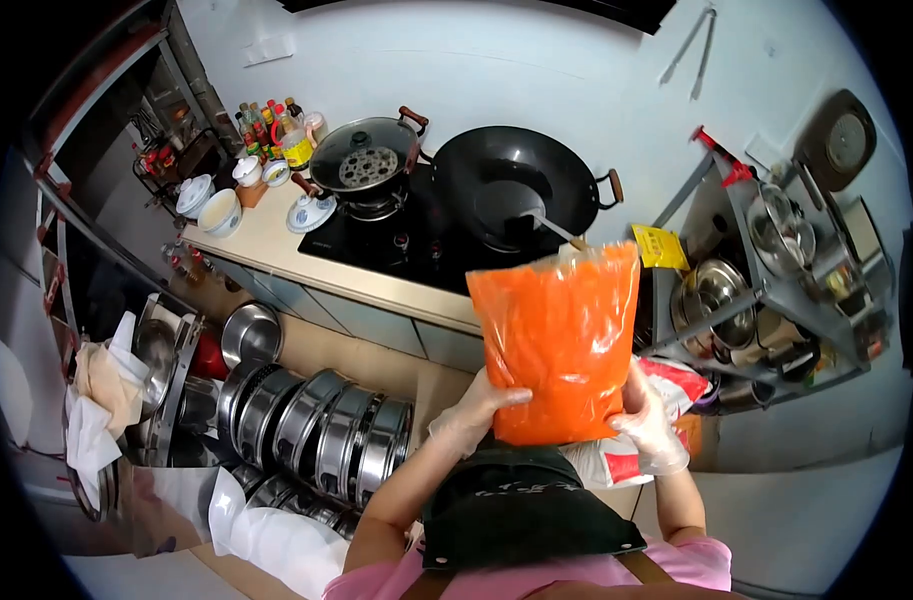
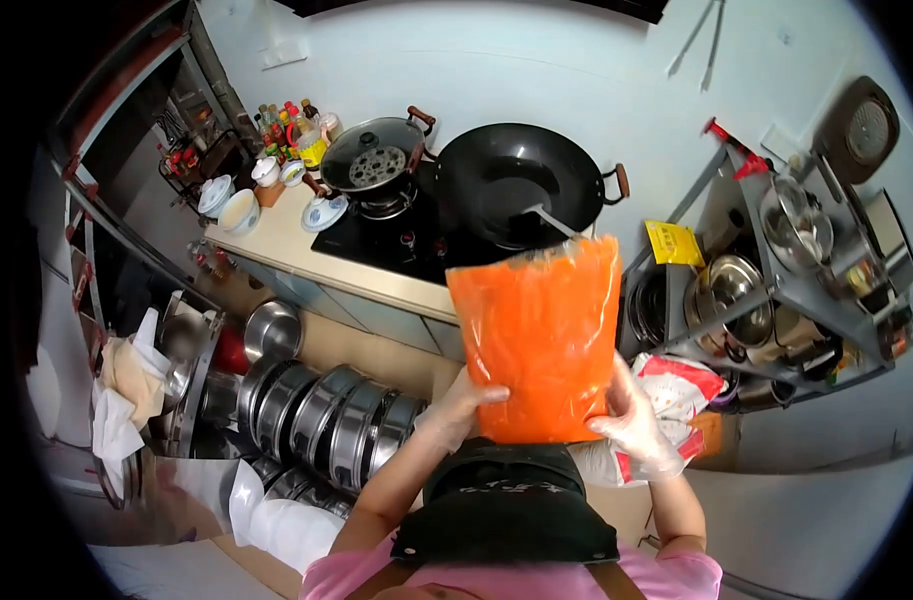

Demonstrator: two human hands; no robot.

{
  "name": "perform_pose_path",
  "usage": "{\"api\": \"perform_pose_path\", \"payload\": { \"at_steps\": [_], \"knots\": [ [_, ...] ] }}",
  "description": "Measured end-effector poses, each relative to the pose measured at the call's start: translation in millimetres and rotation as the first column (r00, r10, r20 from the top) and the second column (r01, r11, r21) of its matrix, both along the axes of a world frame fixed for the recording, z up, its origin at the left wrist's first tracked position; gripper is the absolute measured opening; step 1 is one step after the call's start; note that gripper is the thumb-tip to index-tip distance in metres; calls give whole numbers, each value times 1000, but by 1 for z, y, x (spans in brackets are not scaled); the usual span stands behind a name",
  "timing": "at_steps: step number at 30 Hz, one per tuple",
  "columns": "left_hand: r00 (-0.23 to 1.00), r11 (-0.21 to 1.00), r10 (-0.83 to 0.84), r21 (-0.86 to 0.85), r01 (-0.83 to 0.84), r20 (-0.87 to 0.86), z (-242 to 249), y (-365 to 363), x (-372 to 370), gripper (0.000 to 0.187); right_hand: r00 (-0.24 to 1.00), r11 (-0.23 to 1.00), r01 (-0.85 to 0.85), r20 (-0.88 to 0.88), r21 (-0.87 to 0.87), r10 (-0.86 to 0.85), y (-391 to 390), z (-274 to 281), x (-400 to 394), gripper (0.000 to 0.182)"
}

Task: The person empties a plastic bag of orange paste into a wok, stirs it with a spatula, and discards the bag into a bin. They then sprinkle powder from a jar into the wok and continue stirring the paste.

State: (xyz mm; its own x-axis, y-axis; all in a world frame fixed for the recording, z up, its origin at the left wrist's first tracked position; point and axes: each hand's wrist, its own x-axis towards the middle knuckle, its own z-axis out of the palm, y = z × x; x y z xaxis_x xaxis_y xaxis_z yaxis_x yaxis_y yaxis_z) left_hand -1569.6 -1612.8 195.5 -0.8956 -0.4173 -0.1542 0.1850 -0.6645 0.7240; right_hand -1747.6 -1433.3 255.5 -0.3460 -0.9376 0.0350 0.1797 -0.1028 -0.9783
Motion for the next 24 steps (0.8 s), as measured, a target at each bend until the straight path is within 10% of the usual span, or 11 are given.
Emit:
{"api": "perform_pose_path", "payload": {
  "at_steps": [5, 10, 17, 24],
  "knots": [
    [998, 952, -31, 304, 49, -63, 40, -74, -72, 81, 993, 994, 78, -96, 77, -71, -69, 49, -56, 119],
    [988, 868, -27, 487, 99, -152, 14, -147, -140, 57, 589, 975, 205, -786, -80, -188, -156, 70, -103, 72],
    [990, 753, -14, 650, 103, -141, 4, -224, -177, 44, 404, 882, 336, -796, -329, -451, -270, 66, -132, 25],
    [972, 681, -4, 711, 173, -234, 7, -286, -194, 41, 516, 906, 341, -756, -249, -402, -330, 58, -152, 38]
  ]
}}
